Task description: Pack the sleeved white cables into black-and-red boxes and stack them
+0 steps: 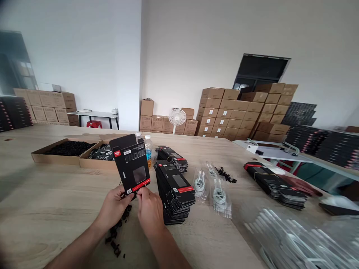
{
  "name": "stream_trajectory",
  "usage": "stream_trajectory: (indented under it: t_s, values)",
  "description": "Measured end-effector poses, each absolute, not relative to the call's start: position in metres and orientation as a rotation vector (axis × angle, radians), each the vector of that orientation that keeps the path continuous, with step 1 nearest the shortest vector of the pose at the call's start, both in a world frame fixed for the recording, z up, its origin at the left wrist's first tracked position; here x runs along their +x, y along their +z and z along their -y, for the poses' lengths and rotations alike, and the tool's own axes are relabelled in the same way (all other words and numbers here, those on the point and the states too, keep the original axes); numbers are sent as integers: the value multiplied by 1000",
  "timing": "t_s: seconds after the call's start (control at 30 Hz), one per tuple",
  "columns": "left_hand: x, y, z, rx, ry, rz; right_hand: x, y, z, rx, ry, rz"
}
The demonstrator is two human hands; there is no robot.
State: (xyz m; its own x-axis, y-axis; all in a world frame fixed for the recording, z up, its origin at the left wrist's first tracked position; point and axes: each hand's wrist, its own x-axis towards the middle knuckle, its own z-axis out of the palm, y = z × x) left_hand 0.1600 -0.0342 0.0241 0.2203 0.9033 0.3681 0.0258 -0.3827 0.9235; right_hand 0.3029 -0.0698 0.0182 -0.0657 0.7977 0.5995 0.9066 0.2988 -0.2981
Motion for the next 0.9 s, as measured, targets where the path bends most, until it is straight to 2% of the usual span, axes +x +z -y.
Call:
stream_trajectory:
  t_s: [0.23,0.63,0.9]
  values:
    - [165,24,46,2058,1223,-1037,309,21,71,-1748,-221,1848]
    - [168,28,48,1865,1277,-1013,306,18,70,-1631,-227,1815]
    - [170,30,48,1835,1292,-1032,305,17,71,-1639,-482,1847]
